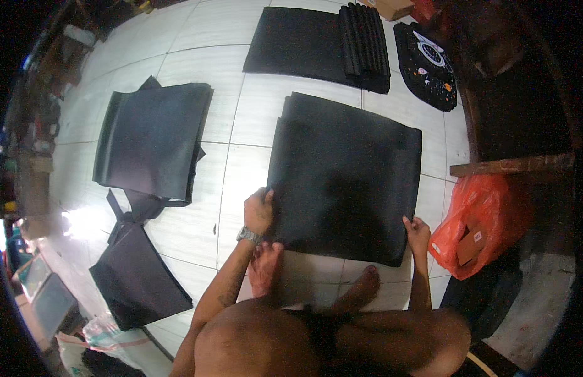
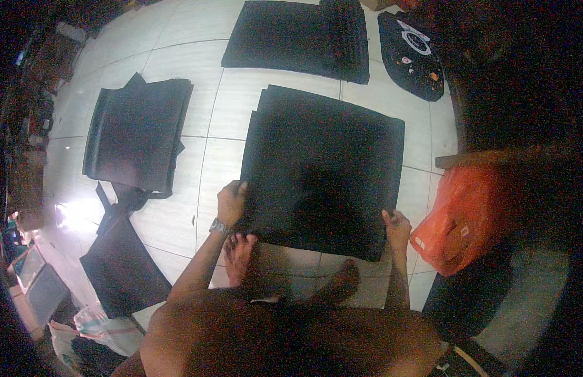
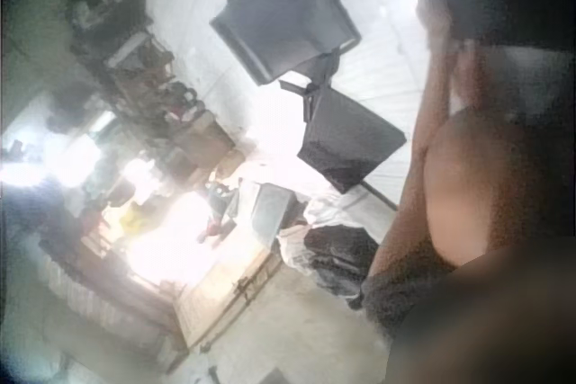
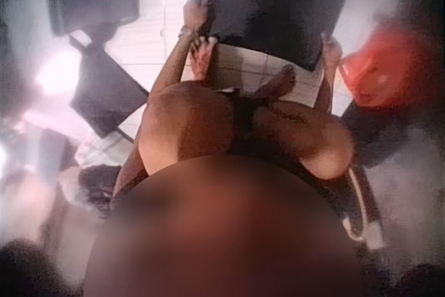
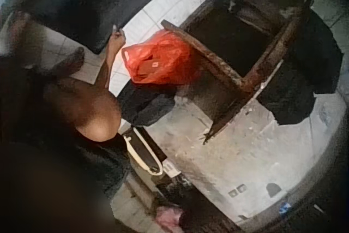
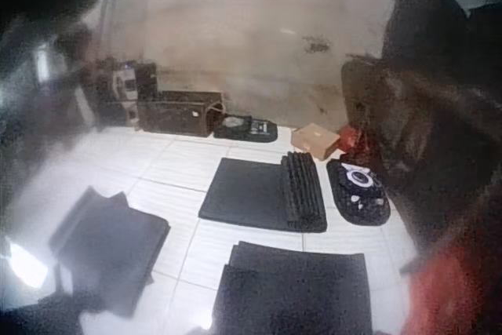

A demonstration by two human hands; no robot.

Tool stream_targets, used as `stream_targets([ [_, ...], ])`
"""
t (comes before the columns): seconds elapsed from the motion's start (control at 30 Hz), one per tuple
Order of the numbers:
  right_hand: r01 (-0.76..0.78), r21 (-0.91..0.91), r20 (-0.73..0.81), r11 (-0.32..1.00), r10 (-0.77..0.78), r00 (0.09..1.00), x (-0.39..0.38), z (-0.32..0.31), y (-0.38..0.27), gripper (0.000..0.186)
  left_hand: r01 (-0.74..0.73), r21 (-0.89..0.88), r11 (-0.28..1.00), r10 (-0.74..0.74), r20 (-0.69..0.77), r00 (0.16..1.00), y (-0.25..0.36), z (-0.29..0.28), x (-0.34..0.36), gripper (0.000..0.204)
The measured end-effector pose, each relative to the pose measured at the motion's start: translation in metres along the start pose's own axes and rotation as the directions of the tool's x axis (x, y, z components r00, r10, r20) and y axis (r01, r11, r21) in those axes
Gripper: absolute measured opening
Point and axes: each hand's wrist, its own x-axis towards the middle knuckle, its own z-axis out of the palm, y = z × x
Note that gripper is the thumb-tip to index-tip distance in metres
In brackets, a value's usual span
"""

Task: The person sits on the floor and repeatedly folds black rubber car mats by hand. They pick up a mat, fold it in half, smooth the crease, and place it on a growing stack. The process is repeated for multiple mats.

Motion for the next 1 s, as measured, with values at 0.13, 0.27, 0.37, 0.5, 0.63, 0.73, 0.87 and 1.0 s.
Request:
stream_targets([
  [0.13, -0.054, 0.095, 0.108, 0.994, 0.043, 0.993, 0.006, -0.005, -0.001, 0.035, -0.088, -0.003, 0.996, 0.088, -0.037, 0.995, 0.010, -0.006, 0.010, 0.030],
  [0.27, -0.212, 0.389, 0.108, 0.897, 0.184, 0.977, 0.008, -0.030, -0.018, 0.026, -0.171, -0.096, 0.981, 0.166, -0.054, 0.985, 0.033, -0.020, 0.030, 0.030],
  [0.37, -0.209, 0.528, 0.081, 0.823, 0.197, 0.977, 0.021, -0.046, -0.029, 0.037, -0.137, -0.138, 0.981, 0.133, -0.039, 0.990, 0.050, -0.018, 0.054, 0.030],
  [0.5, -0.245, 0.594, 0.123, 0.766, 0.215, 0.969, 0.054, -0.043, -0.034, 0.035, -0.111, -0.030, 0.993, 0.111, -0.027, 0.994, 0.050, 0.000, 0.086, 0.028],
  [0.63, -0.245, 0.526, 0.151, 0.815, 0.194, 0.969, 0.083, -0.014, -0.028, 0.041, -0.142, 0.250, 0.958, 0.138, 0.034, 0.990, 0.039, 0.019, 0.100, 0.024],
  [0.73, -0.136, 0.392, 0.081, 0.910, 0.113, 0.990, 0.094, -0.001, -0.018, 0.044, -0.138, 0.319, 0.938, 0.148, -0.007, 0.989, 0.037, 0.027, 0.095, 0.023],
  [0.87, -0.220, 0.437, 0.070, 0.872, 0.211, 0.975, 0.098, 0.005, -0.009, 0.042, -0.127, 0.327, 0.937, 0.140, -0.016, 0.990, 0.045, 0.025, 0.090, 0.022],
  [1.0, -0.159, 0.305, -0.003, 0.939, 0.168, 0.986, 0.097, 0.007, -0.013, 0.040, -0.096, 0.371, 0.924, 0.110, -0.016, 0.994, 0.054, 0.020, 0.090, 0.021],
])
